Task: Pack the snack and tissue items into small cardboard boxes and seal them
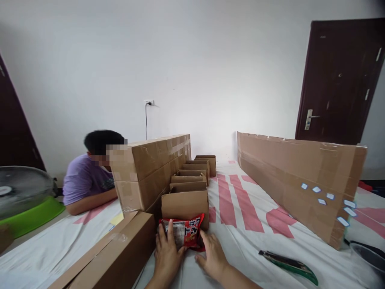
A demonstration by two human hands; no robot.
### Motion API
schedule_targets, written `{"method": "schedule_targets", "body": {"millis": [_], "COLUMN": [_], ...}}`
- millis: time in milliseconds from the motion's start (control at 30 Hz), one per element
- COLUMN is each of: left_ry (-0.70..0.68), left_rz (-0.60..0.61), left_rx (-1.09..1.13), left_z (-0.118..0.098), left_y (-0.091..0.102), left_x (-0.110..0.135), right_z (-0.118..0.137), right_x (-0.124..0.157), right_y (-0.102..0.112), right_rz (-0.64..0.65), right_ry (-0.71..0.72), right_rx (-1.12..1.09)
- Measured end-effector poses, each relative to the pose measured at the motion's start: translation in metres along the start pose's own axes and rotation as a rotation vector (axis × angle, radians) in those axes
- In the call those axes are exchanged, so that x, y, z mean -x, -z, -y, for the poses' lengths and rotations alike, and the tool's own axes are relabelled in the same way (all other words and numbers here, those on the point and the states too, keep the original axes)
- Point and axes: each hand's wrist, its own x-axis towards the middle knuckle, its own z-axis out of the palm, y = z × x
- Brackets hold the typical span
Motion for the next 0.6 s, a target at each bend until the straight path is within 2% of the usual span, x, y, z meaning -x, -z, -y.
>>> {"method": "schedule_targets", "body": {"millis": [200, 433, 600], "left_ry": [-0.041, -0.009, -0.059], "left_rz": [0.011, -0.005, 0.07], "left_rx": [0.027, -0.132, -0.042], "left_z": [0.011, -0.007, -0.008], "left_y": [-0.01, 0.003, 0.005], "left_x": [-0.023, -0.013, -0.022], "right_z": [-0.006, -0.005, -0.004], "right_x": [0.002, 0.001, 0.001], "right_y": [-0.009, -0.007, -0.006], "right_rz": [-0.139, -0.18, -0.189], "right_ry": [-0.027, -0.011, 0.005], "right_rx": [0.027, 0.002, 0.008]}}
